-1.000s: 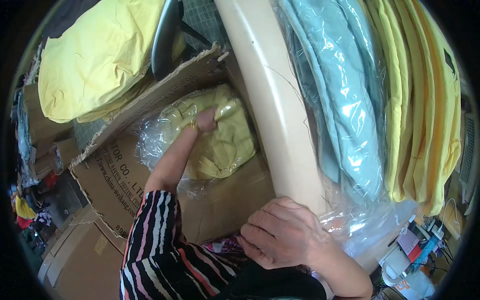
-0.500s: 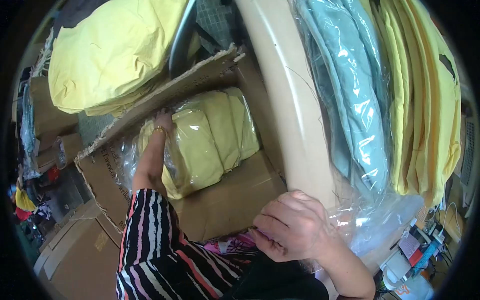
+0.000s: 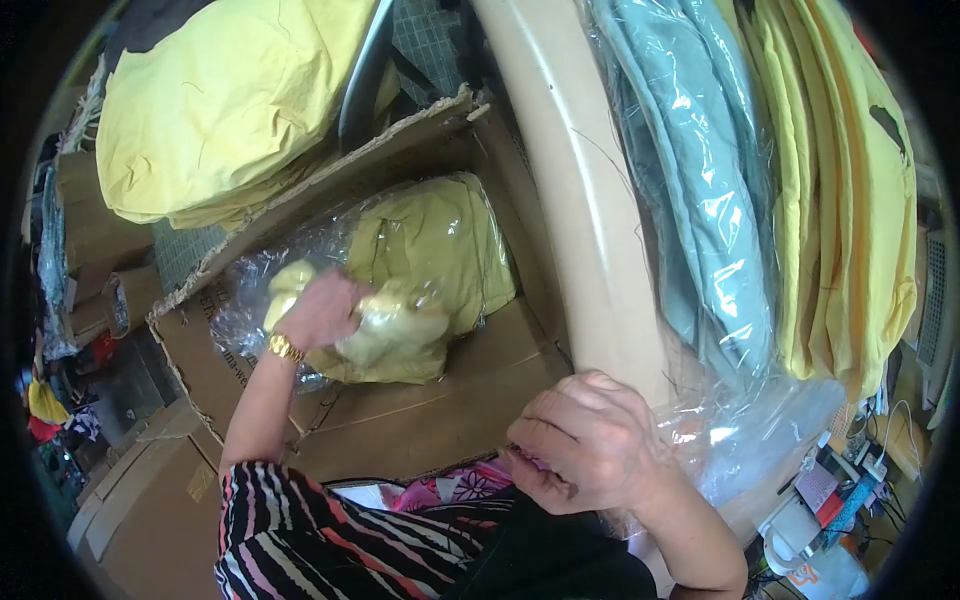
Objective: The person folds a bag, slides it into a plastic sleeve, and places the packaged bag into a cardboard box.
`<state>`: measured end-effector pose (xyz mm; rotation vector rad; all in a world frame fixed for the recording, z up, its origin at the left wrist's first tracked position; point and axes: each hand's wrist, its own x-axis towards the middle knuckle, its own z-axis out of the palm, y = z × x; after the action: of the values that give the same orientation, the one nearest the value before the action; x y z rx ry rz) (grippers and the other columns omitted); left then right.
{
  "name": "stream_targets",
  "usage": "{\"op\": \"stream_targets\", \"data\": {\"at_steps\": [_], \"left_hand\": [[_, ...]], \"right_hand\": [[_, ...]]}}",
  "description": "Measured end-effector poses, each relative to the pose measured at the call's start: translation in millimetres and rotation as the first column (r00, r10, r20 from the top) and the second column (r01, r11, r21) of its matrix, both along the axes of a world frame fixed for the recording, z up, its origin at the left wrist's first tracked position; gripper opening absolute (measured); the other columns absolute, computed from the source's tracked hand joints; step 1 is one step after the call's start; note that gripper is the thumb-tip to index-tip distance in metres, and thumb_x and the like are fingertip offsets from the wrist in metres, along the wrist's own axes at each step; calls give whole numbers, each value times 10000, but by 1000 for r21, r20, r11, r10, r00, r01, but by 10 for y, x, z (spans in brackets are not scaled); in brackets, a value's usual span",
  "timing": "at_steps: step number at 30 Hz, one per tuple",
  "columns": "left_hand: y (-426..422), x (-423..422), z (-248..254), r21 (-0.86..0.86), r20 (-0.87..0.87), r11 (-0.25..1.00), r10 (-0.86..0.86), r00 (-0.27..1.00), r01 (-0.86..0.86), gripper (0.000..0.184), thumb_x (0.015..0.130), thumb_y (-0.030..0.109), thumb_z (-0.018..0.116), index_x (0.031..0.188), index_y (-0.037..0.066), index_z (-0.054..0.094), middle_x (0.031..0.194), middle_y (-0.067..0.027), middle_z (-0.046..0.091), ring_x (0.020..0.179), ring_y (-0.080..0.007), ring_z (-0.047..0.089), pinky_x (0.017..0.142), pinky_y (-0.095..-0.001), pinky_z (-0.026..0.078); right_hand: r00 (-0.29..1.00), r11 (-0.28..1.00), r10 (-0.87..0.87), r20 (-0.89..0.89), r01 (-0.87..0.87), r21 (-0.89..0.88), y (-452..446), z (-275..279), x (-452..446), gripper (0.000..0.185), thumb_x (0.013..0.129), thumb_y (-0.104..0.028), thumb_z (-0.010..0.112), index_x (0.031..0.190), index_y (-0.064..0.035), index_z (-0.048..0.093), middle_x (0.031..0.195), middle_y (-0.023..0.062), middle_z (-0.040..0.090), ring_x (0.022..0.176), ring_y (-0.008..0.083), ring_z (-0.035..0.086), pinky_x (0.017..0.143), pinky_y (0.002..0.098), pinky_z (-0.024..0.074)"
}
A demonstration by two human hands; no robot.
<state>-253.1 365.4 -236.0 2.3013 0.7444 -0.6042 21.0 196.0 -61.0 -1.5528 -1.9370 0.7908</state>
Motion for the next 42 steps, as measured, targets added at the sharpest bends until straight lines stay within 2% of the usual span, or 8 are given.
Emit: {"op": "stream_targets", "data": {"at_steps": [7,15,20,26,36,40,41,42], "left_hand": [[4,620,-858,548,195,788,209,958,-283,918,685,358,791,1471,229,337,1533,-164,278,1407,-412,253,1094,-664,187],[-661,-455,-2493,187,-398,635,746,534,-749,1138,559,539,864,1498,448,226,1621,-97,1,1424,-534,-48,998,-818,144],[-631,-326,-3958,0,-562,979,169,810,-205,936,714,302,777,1504,326,276,1616,-109,-39,1450,-428,87,1096,-676,208],[-349,-641,-2986,182,-50,684,724,688,-706,749,763,66,648,1450,213,390,1594,-106,168,1405,-364,315,1131,-546,278],[-570,-1493,-1540,713,123,520,569,813,-471,686,688,333,697,1331,178,517,1440,-135,372,1372,-347,305,1092,-546,261],[-646,-1552,-1727,358,-30,327,940,339,-875,397,857,313,535,1126,36,633,1068,-226,647,1014,-365,627,875,-446,500],[-704,-1852,-2251,110,-310,641,748,587,-760,413,900,340,487,1070,5,660,905,-210,691,827,-377,668,827,-462,518],[-782,-1665,-2108,-228,-654,409,608,450,-884,493,892,408,558,1141,-10,640,1075,-189,680,942,-340,657,851,-455,506]], "right_hand": [[1000,1000,8,17,-8,18,7,3,16,172,581,-83,762,724,-84,666,710,29,604,616,185,587,559,306,458],[999,999,39,12,-38,-26,25,1,32,121,616,-108,753,701,-92,668,695,19,596,598,164,578,571,282,464],[999,999,27,17,-27,-30,20,-15,23,106,629,-121,753,692,-101,670,704,13,606,617,150,592,572,272,467],[999,999,40,-13,-40,-29,21,3,45,109,627,-109,753,689,-92,666,695,19,598,609,158,585,563,281,461],[997,996,65,51,-68,53,-19,-42,-14,143,605,-67,723,683,-64,603,674,76,564,608,247,576,570,343,451],[999,994,23,46,-28,109,-55,-20,-68,149,610,-72,721,691,-48,599,659,89,559,620,276,587,577,365,455],[998,992,15,53,-22,126,-54,-12,-78,149,610,-72,721,691,-48,599,659,89,559,620,276,587,577,365,455],[999,994,10,49,-15,112,-72,-5,-86,148,609,-73,722,686,-49,597,657,88,559,620,275,587,578,366,456]]}}
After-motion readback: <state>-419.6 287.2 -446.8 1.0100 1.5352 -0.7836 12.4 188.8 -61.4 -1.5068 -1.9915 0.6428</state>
